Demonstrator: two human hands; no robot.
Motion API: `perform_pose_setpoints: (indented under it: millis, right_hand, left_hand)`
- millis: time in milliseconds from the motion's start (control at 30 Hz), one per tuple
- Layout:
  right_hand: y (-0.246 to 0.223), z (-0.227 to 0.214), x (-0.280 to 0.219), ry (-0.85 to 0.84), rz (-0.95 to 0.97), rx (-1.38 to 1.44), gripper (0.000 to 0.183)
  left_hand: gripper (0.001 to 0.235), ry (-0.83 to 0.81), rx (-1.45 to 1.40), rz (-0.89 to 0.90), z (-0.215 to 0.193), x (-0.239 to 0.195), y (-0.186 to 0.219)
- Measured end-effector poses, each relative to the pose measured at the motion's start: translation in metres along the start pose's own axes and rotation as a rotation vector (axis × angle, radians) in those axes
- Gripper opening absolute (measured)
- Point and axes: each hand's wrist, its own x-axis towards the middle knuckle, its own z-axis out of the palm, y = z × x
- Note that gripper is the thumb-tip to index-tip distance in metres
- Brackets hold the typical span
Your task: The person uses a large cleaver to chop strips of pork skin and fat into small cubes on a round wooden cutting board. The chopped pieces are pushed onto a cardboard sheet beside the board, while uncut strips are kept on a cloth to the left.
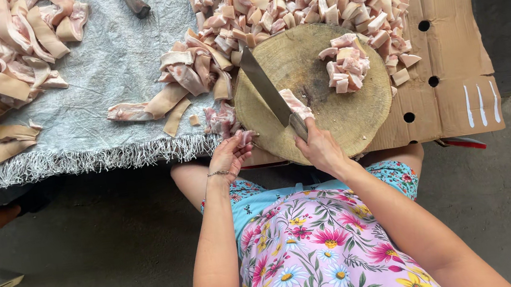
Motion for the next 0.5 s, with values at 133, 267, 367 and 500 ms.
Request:
perform_pose_setpoints:
  millis: [133,267,367,500]
  right_hand:
    - [0.004,-0.003,-0.009,0.009,-0.045,0.039,0.049]
    - [0.012,-0.001,-0.042,0.071,-0.16,-0.014,0.036]
    - [0.019,-0.001,-0.063,0.113,-0.284,-0.044,0.037]
    - [0.021,0.007,-0.071,0.009,-0.298,-0.222,0.04]
  left_hand:
    - [0.025,-0.065,0.104,0.243,0.012,0.0,-0.003]
    - [0.024,0.086,0.194,0.302,0.045,0.001,-0.007]
    - [0.023,0.258,0.258,0.306,0.056,0.003,-0.016]
    - [0.022,0.374,0.472,0.37,0.058,0.002,-0.02]
